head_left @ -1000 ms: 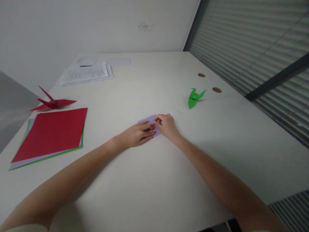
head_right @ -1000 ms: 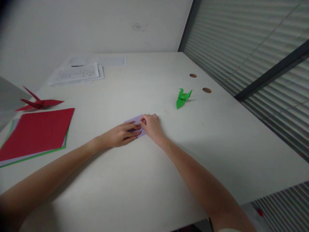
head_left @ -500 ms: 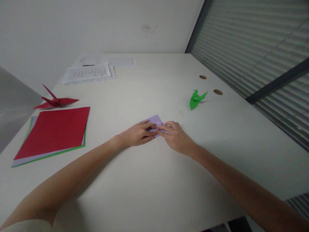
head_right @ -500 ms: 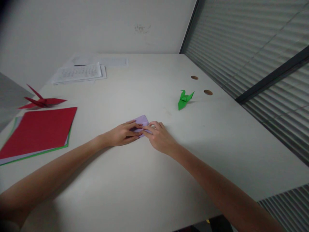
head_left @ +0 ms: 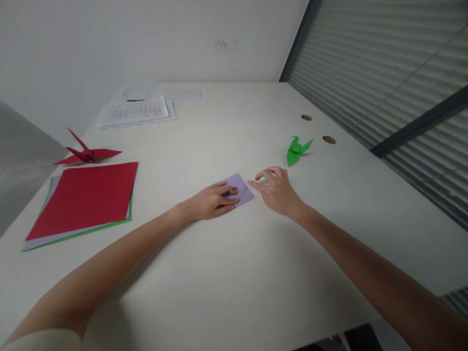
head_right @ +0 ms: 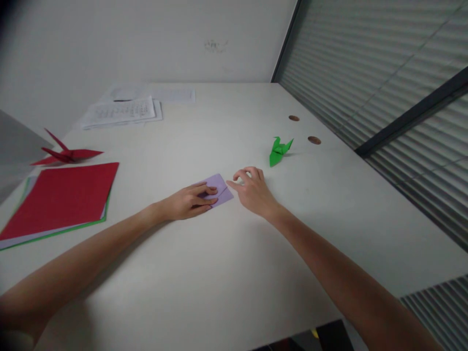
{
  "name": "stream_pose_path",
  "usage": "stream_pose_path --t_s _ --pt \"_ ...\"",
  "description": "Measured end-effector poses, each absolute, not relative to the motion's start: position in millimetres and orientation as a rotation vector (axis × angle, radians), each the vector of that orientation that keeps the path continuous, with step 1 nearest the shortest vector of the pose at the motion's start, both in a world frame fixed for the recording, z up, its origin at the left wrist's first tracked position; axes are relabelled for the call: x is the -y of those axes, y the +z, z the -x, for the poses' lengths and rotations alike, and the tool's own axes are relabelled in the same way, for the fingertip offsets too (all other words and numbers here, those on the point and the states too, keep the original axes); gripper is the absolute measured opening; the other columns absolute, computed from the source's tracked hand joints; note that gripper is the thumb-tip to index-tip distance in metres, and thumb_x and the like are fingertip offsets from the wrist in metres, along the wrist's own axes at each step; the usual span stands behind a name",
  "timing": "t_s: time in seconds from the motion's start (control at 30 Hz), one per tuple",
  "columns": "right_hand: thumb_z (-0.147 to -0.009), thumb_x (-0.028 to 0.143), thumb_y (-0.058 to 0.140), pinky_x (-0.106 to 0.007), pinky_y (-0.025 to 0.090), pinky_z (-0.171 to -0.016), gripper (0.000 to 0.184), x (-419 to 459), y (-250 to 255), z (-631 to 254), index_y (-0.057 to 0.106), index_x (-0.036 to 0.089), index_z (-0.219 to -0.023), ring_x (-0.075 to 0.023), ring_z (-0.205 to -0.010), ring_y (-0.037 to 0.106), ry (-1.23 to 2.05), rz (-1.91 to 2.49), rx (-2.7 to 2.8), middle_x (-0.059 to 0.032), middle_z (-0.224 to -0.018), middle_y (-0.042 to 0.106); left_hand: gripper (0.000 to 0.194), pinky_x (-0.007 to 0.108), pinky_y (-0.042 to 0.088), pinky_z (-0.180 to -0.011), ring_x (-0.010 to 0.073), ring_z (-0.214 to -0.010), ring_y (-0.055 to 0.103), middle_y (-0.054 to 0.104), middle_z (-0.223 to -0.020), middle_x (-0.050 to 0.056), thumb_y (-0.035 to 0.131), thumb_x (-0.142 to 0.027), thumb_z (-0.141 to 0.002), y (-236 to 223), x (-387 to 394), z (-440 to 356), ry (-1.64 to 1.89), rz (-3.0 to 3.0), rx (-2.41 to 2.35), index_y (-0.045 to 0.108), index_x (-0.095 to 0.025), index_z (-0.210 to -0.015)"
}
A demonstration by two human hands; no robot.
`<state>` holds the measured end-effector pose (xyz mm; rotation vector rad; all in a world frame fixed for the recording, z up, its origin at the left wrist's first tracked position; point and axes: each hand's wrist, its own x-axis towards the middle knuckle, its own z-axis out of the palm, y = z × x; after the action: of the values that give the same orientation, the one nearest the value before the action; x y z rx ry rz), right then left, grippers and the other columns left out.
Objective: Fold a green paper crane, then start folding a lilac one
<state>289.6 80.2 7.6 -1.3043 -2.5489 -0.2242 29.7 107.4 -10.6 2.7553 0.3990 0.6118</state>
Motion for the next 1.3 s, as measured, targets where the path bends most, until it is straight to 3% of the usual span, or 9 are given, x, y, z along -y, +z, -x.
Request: stream_pose_path --t_s 0.1,0.23,0.5,0.63,0.73,0.83,0.97,1.13,1.3 --pt "-0.085 0.003 0.05 -0.046 0.032 -0.093 0.051 -76.2 4.8 -289.1 0.068 0.037 -0.119 -0.0279 -0.111 0.039 -0.219 1.197 2.651 -0.0077 -0.115 0.059 0.031 0.045 0.041 -0.109 0.0247 -0.121 0.055 0.061 -0.122 0.016 0.046 -0.029 -0.097 -11.8 -108.0 -29.4 0.611 -2.756 -0.389 0.068 -0.017 -0.115" --pt "-0.086 0.005 0.051 -0.046 0.034 -0.09 0.042 -78.3 2.7 -288.6 0.075 0.032 -0.107 -0.0295 -0.109 0.038 -0.254 1.35 2.508 -0.0095 -0.112 0.059 0.032 0.045 0.04 -0.11 0.0246 -0.121 0.055 0.061 -0.123 0.017 0.045 -0.029 -0.097 -11.2 -107.8 -29.0 0.609 -2.746 -0.404 0.068 -0.015 -0.115" --pt "-0.085 0.003 0.05 -0.046 0.033 -0.089 0.04 -81.8 4.0 -280.9 0.077 0.03 -0.097 -0.0293 -0.11 0.041 -0.134 1.392 2.417 -0.0083 -0.106 0.065 0.033 0.045 0.037 -0.112 0.0251 -0.124 0.054 0.061 -0.126 0.018 0.046 -0.029 -0.097 -13.0 -108.7 -28.4 0.606 -2.81 -0.37 0.067 -0.014 -0.117" --pt "-0.087 0.002 0.045 -0.041 0.035 -0.091 0.045 -79.1 7.1 -279.8 0.073 0.03 -0.108 -0.0252 -0.111 0.045 0.033 1.221 2.545 -0.0048 -0.114 0.067 0.033 0.046 0.031 -0.115 0.0244 -0.129 0.05 0.06 -0.129 0.015 0.046 -0.034 -0.097 -10.0 -108.1 -26.4 0.586 -2.889 -0.331 0.065 -0.015 -0.118" --pt "-0.087 0.006 0.049 -0.043 0.032 -0.089 0.037 -64.1 11.5 -270.4 0.074 0.027 -0.105 -0.0258 -0.103 0.049 0.016 1.31 2.607 -0.0069 -0.104 0.069 0.035 0.051 0.029 -0.113 0.0289 -0.13 0.046 0.06 -0.13 0.013 0.048 -0.04 -0.096 -1.1 -98.5 -29.2 0.557 -2.978 -0.471 0.065 -0.016 -0.114" --pt "-0.086 0.013 0.054 -0.042 0.03 -0.084 0.023 -41.9 16.1 -256.2 0.073 0.021 -0.097 -0.0257 -0.093 0.049 -0.051 1.458 2.62 -0.0101 -0.091 0.066 0.038 0.052 0.038 -0.1 0.0319 -0.111 0.054 0.063 -0.118 0.017 0.051 -0.046 -0.094 7.6 -77.2 -39.1 0.495 -3.031 -0.819 0.067 -0.013 -0.102" --pt "-0.087 0.014 0.053 -0.039 0.03 -0.083 0.017 -19.4 20.0 -241.2 0.07 0.016 -0.09 -0.0243 -0.092 0.049 -0.011 1.529 2.62 -0.0091 -0.087 0.062 0.024 0.042 0.046 -0.087 0.0269 -0.095 0.058 0.063 -0.099 0.015 0.048 -0.025 -0.094 10.5 -44.6 -55.6 0.312 -3.06 -0.974 0.066 -0.009 -0.095" --pt "-0.086 0.013 0.054 -0.038 0.033 -0.085 0.02 -8.7 20.1 -234.6 0.066 0.014 -0.102 -0.0251 -0.097 0.05 -0.036 1.531 2.577 -0.0116 -0.1 0.061 0.039 0.043 0.044 -0.097 0.0317 -0.112 0.056 0.061 -0.113 0.021 0.048 -0.032 -0.092 5.4 -27.4 -64.0 0.4 -3.012 -1.057 0.059 -0.002 -0.115" --pt "-0.09 0.013 0.05 -0.038 0.036 -0.084 0.023 -1.9 16.8 -229.8 0.064 0.01 -0.109 -0.0259 -0.094 0.052 -0.098 1.556 2.615 -0.0132 -0.098 0.061 0.04 0.044 0.045 -0.099 0.0332 -0.119 0.053 0.058 -0.126 0.021 0.049 -0.03 -0.088 3.0 -29.5 -61.8 0.439 -2.96 -1.098 0.059 -0.005 -0.117"
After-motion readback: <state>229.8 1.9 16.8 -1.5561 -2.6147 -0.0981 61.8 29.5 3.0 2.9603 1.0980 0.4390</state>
